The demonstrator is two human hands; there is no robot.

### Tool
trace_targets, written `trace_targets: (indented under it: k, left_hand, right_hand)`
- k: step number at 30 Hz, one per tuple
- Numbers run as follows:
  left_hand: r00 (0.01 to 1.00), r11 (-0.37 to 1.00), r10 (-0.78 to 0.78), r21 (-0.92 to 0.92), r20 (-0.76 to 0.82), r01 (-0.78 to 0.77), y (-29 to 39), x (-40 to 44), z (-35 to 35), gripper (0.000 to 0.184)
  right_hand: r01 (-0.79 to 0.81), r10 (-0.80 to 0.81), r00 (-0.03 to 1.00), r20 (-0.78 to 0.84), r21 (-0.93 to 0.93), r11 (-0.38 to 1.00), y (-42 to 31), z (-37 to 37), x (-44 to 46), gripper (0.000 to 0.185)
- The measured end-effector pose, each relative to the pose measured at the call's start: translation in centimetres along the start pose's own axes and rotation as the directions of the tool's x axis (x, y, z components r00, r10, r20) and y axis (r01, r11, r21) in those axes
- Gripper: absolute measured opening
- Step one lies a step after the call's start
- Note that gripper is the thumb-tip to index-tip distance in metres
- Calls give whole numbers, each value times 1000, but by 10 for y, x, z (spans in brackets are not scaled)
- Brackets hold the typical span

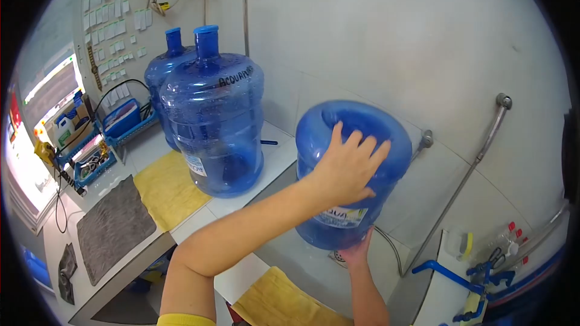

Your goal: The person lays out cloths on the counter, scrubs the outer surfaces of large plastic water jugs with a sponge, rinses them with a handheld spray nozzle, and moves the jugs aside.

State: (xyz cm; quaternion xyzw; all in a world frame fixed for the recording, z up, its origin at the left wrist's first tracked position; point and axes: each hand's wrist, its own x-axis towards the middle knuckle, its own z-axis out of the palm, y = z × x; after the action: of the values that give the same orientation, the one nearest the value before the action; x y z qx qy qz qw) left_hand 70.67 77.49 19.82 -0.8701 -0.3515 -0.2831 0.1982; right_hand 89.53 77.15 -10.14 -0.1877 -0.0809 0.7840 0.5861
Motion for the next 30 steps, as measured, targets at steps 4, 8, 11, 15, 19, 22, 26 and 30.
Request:
trace_targets:
  k: [4, 8, 11, 15, 19, 22, 26, 30]
  left_hand:
    - [991, 994, 110, 7, -74, -110, 10, 47, -53, 86]
    - [923, 955, 298, 63, -243, -291, 20, 83, -89, 77]
    - [647, 906, 356, 82, -675, -414, 13, 84, -115, 68]
    - [605, 881, -318, -464, -730, -97, -57, 31, -91, 45]
    - [841, 836, -485, -411, -241, 364, -130, -73, 80, 54]
    - [938, 753, -345, -602, -17, 266, -76, -88, 130, 58]
    - [971, 555, -226, -809, 79, 195, -39, -45, 129, 59]
    - [880, 407, -474, -884, 12, 231, -35, -40, 203, 62]
  right_hand:
    - [56, -51, 995, 85, -56, 997, -11, 50, -15, 82]
    - [147, -145, 980, 133, -1, 989, -20, 114, -25, 80]
    - [196, -199, 954, 226, 37, 980, -38, 163, -32, 82]
    - [211, -202, 917, 345, 11, 977, -53, 216, -44, 83]
    - [167, -172, 950, 262, 41, 985, -67, 228, -35, 86]
    - [158, -169, 911, 377, 60, 986, -60, 236, -35, 88]
    - [206, -220, 949, 224, 84, 975, -44, 253, -53, 89]
    - [117, -132, 950, 284, 70, 991, -46, 226, -58, 86]
